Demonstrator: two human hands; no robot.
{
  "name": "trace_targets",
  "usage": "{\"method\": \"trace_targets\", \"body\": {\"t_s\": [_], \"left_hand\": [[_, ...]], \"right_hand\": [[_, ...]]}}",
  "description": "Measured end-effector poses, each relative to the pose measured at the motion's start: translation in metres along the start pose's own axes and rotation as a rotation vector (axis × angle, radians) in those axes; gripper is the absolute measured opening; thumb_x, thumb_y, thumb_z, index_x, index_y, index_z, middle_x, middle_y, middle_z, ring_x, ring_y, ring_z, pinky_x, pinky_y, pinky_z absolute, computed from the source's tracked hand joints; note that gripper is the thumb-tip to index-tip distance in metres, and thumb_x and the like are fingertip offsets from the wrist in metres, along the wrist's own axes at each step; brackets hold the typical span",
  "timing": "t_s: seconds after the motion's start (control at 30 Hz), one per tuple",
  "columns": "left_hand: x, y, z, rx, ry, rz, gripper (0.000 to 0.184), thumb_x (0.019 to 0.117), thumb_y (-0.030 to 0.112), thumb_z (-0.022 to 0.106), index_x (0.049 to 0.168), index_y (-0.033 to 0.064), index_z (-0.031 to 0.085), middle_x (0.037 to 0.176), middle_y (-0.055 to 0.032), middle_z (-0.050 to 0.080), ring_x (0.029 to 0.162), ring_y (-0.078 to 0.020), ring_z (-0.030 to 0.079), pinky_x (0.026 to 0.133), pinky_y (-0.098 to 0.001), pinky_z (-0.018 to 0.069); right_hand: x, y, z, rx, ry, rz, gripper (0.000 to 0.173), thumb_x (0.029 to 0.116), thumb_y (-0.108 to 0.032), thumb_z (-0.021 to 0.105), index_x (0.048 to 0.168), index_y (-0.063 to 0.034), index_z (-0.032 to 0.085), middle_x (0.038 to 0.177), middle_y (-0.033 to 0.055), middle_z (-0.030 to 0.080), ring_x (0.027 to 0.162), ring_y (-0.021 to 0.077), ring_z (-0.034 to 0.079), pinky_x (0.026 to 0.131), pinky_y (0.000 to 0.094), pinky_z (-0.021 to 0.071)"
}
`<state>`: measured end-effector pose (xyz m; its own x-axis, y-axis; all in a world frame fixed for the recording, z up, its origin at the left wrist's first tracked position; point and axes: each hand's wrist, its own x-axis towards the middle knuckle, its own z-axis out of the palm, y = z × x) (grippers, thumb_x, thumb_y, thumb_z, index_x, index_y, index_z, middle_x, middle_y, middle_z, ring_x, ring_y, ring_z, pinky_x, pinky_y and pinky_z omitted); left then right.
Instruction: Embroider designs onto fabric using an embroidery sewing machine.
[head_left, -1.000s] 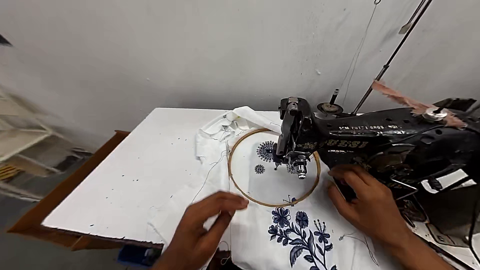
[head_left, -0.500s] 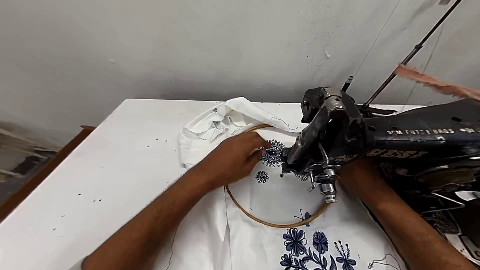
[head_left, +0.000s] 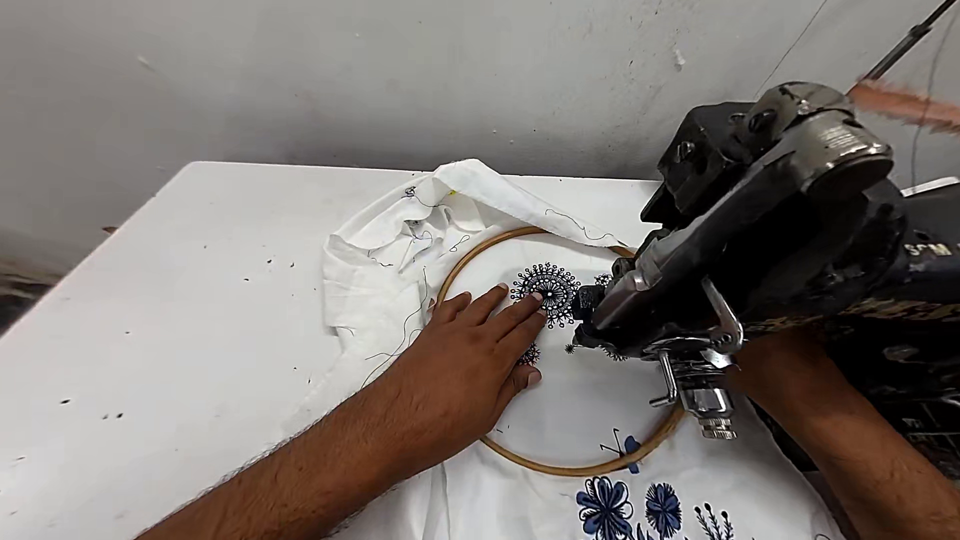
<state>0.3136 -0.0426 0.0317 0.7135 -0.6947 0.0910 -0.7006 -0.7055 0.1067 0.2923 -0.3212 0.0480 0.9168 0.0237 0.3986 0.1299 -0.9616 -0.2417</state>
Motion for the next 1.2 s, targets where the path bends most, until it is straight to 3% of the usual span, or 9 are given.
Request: {"method": "trace_targets", "body": {"t_s": [0.17,0.27,0.4,0.6,0.7,0.87,0.97,1.1,1.2], "left_hand": [[-0.001,0.002,0.001,0.004,0.004,-0.006,0.056,0.1079,0.048,0.032,0.151,0.0176,0.052,0.161,0.0015,0.044,0.150,-0.0267,0.038,0.117,-0.0597,0.0352],[-0.002,0.003,0.001,0.009,0.003,-0.012,0.056,0.1079,0.047,0.032,0.151,0.0177,0.052,0.161,0.0017,0.044,0.150,-0.0262,0.038,0.117,-0.0592,0.0349],[-0.002,0.005,0.002,-0.004,0.000,-0.027,0.056,0.1085,0.046,0.030,0.154,0.0189,0.049,0.162,0.0022,0.042,0.152,-0.0265,0.035,0.118,-0.0607,0.0330],[-0.002,0.006,0.003,-0.012,-0.011,-0.041,0.057,0.1089,0.046,0.028,0.155,0.0193,0.047,0.164,0.0031,0.039,0.154,-0.0264,0.032,0.119,-0.0641,0.0295],[-0.002,0.006,0.003,-0.021,-0.012,-0.042,0.057,0.1090,0.046,0.028,0.155,0.0192,0.046,0.164,0.0032,0.040,0.154,-0.0261,0.032,0.118,-0.0647,0.0294],[-0.002,0.005,0.004,-0.027,-0.019,-0.044,0.057,0.1092,0.047,0.027,0.156,0.0198,0.046,0.164,0.0039,0.039,0.154,-0.0260,0.032,0.118,-0.0664,0.0287],[-0.002,0.006,0.004,-0.020,-0.016,-0.044,0.057,0.1091,0.047,0.027,0.156,0.0202,0.046,0.164,0.0041,0.039,0.154,-0.0258,0.032,0.118,-0.0664,0.0286],[-0.002,0.006,0.004,-0.027,-0.018,-0.050,0.057,0.1090,0.046,0.027,0.156,0.0198,0.045,0.165,0.0039,0.038,0.154,-0.0263,0.031,0.118,-0.0674,0.0283],[-0.002,0.007,0.004,-0.029,-0.021,-0.059,0.057,0.1091,0.046,0.027,0.156,0.0200,0.045,0.164,0.0039,0.038,0.154,-0.0268,0.031,0.118,-0.0672,0.0277]], "right_hand": [[0.001,0.007,0.004,0.008,0.037,-0.074,0.023,0.0883,-0.017,0.066,0.092,0.0056,0.067,0.085,0.0251,0.065,0.085,0.0406,0.067,0.069,0.0570,0.0483],[0.003,0.009,0.005,0.002,0.046,-0.090,0.022,0.0894,-0.018,0.065,0.092,0.0036,0.067,0.085,0.0227,0.065,0.085,0.0376,0.067,0.070,0.0544,0.0490],[0.002,0.008,0.005,0.016,0.034,-0.055,0.023,0.0903,-0.017,0.067,0.094,0.0048,0.067,0.087,0.0252,0.065,0.087,0.0406,0.067,0.071,0.0576,0.0486],[0.001,0.008,0.006,0.028,0.042,-0.049,0.022,0.0902,-0.018,0.067,0.096,0.0030,0.068,0.090,0.0234,0.067,0.091,0.0377,0.067,0.074,0.0548,0.0494],[0.000,0.013,0.011,0.025,0.076,-0.055,0.028,0.0912,-0.025,0.064,0.098,0.0010,0.069,0.091,0.0203,0.068,0.092,0.0332,0.068,0.076,0.0502,0.0509],[-0.001,0.010,0.007,0.050,0.032,-0.030,0.021,0.0905,-0.016,0.066,0.094,0.0042,0.068,0.089,0.0239,0.066,0.090,0.0374,0.066,0.074,0.0539,0.0488],[0.000,0.011,0.008,0.052,0.038,-0.026,0.026,0.0920,-0.024,0.064,0.096,0.0013,0.068,0.090,0.0204,0.066,0.091,0.0326,0.066,0.076,0.0508,0.0494],[-0.001,0.012,0.008,0.044,0.026,-0.037,0.025,0.0931,-0.020,0.064,0.095,0.0051,0.068,0.090,0.0244,0.066,0.090,0.0374,0.067,0.074,0.0545,0.0494],[-0.001,0.014,0.009,0.060,0.047,-0.053,0.026,0.0924,-0.023,0.063,0.095,0.0023,0.068,0.088,0.0209,0.066,0.089,0.0325,0.067,0.073,0.0502,0.0498]]}}
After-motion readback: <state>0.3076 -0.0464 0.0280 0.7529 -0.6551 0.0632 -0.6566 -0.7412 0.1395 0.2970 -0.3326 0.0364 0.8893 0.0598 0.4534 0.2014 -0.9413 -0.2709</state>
